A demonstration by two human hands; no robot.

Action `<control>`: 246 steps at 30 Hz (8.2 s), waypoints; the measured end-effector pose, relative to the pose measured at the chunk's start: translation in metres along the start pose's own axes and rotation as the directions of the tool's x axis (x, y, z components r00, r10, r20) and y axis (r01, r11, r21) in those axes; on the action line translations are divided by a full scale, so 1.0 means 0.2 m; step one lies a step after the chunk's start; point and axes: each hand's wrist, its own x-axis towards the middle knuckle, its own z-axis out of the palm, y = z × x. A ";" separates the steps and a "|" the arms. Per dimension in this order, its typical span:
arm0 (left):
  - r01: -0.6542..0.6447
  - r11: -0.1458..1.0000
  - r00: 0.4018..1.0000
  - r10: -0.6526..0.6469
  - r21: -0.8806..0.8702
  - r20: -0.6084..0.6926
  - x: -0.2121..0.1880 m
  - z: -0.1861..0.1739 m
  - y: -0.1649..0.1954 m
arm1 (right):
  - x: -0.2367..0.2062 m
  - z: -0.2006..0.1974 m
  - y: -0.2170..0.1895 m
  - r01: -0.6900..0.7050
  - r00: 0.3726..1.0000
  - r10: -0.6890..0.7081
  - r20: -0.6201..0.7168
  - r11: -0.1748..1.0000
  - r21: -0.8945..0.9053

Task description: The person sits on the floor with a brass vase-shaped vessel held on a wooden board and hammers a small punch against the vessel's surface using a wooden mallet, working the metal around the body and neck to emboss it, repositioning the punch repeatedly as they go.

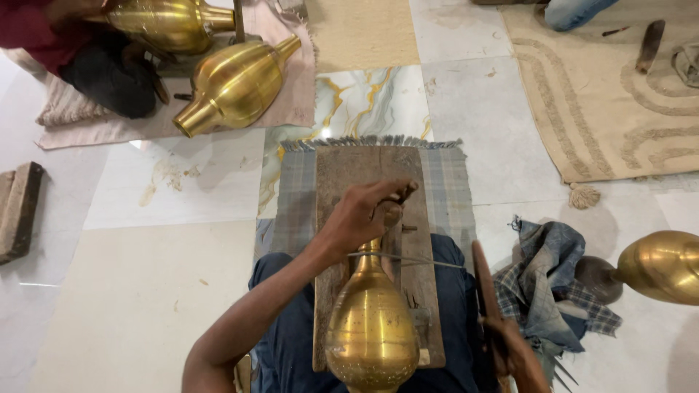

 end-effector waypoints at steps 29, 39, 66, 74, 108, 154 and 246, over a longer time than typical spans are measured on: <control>-0.098 0.867 0.883 -0.151 0.488 0.445 0.10 -0.01 0.01 | 0.00 0.18 -0.23 0.860 0.418 -0.907 -0.056 0.414 -0.298; -0.090 0.859 0.946 -0.085 0.503 0.313 0.01 0.00 0.00 | 0.02 0.17 -0.26 0.849 0.462 -0.884 0.064 0.421 -0.320; -0.070 0.932 0.990 0.021 0.356 0.139 -0.14 0.05 -0.08 | 0.05 0.12 -0.05 0.687 0.488 -0.872 -0.041 0.413 -0.598; -0.041 0.935 0.976 -0.039 0.353 0.216 0.02 -0.08 0.01 | 0.11 0.18 -0.03 0.763 0.630 -0.771 0.096 0.591 -0.261; -0.388 0.751 0.918 0.370 0.535 0.145 -0.15 0.00 -0.12 | 0.00 0.09 -0.17 0.817 0.267 -0.962 0.056 0.195 -0.542; -0.218 0.853 0.940 0.315 0.474 -0.135 -0.26 0.15 -0.28 | -0.17 0.04 -0.44 0.673 0.253 -0.954 0.158 0.056 -0.738; -0.116 0.894 0.859 0.309 0.433 -0.407 -0.31 0.21 -0.36 | -0.43 0.02 -0.68 0.634 0.236 -0.913 0.334 -0.115 -0.764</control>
